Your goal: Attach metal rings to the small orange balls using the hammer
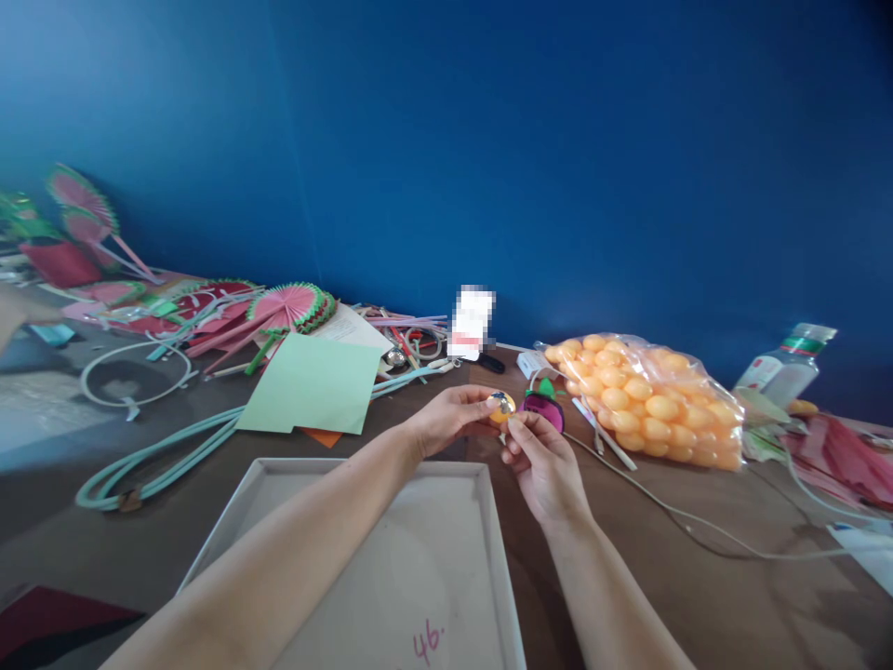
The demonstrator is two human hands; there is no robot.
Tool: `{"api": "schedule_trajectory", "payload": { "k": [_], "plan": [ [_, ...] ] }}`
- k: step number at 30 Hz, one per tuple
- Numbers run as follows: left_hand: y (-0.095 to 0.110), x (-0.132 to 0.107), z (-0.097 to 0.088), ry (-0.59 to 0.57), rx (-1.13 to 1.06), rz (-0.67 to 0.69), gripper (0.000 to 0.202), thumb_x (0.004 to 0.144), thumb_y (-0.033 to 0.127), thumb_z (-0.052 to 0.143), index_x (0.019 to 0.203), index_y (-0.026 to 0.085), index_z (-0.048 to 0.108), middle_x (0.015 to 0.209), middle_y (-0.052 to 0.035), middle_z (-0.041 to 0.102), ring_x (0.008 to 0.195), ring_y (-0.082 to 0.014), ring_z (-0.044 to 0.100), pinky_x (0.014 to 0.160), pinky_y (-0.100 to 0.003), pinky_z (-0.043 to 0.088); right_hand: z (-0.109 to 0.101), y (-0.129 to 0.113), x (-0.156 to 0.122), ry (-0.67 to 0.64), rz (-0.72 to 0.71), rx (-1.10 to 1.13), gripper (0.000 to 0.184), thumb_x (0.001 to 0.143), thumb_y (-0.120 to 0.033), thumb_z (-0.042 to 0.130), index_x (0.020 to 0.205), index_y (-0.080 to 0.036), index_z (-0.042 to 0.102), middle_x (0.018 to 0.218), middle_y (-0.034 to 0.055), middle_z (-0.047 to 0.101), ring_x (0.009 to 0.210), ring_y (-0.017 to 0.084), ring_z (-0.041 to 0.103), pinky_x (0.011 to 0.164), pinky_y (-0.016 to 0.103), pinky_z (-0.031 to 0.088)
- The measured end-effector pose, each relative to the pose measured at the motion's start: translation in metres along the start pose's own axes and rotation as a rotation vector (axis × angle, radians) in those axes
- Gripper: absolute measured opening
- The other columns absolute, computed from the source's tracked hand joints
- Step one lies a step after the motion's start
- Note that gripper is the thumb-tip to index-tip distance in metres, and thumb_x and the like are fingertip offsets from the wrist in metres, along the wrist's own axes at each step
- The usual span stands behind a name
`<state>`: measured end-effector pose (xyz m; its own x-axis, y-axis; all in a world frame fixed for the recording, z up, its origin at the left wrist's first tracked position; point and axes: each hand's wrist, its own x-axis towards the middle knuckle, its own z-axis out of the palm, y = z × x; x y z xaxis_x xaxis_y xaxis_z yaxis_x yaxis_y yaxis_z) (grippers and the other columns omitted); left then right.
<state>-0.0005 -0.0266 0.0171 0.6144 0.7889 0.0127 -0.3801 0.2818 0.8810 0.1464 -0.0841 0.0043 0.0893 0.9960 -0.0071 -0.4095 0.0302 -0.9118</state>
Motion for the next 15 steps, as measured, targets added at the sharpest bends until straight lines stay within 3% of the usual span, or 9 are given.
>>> {"api": "schedule_trajectory", "payload": {
  "k": [15],
  "plan": [
    [-0.0030, 0.0010, -0.0013, -0.021, -0.017, 0.010, 0.041, 0.072, 0.038, 0.071, 0.102, 0.010, 0.067, 0.091, -0.0110, 0.064, 0.081, -0.0158, 0.060, 0.084, -0.037, 0.048, -0.0002, -0.0020, -0.0011, -0.006, 0.002, 0.005, 0.021, 0.068, -0.032, 0.076, 0.076, -0.020, 0.062, 0.072, -0.0027, 0.056, 0.055, 0.006, 0.043, 0.050, 0.019, 0.044]
  ]
}}
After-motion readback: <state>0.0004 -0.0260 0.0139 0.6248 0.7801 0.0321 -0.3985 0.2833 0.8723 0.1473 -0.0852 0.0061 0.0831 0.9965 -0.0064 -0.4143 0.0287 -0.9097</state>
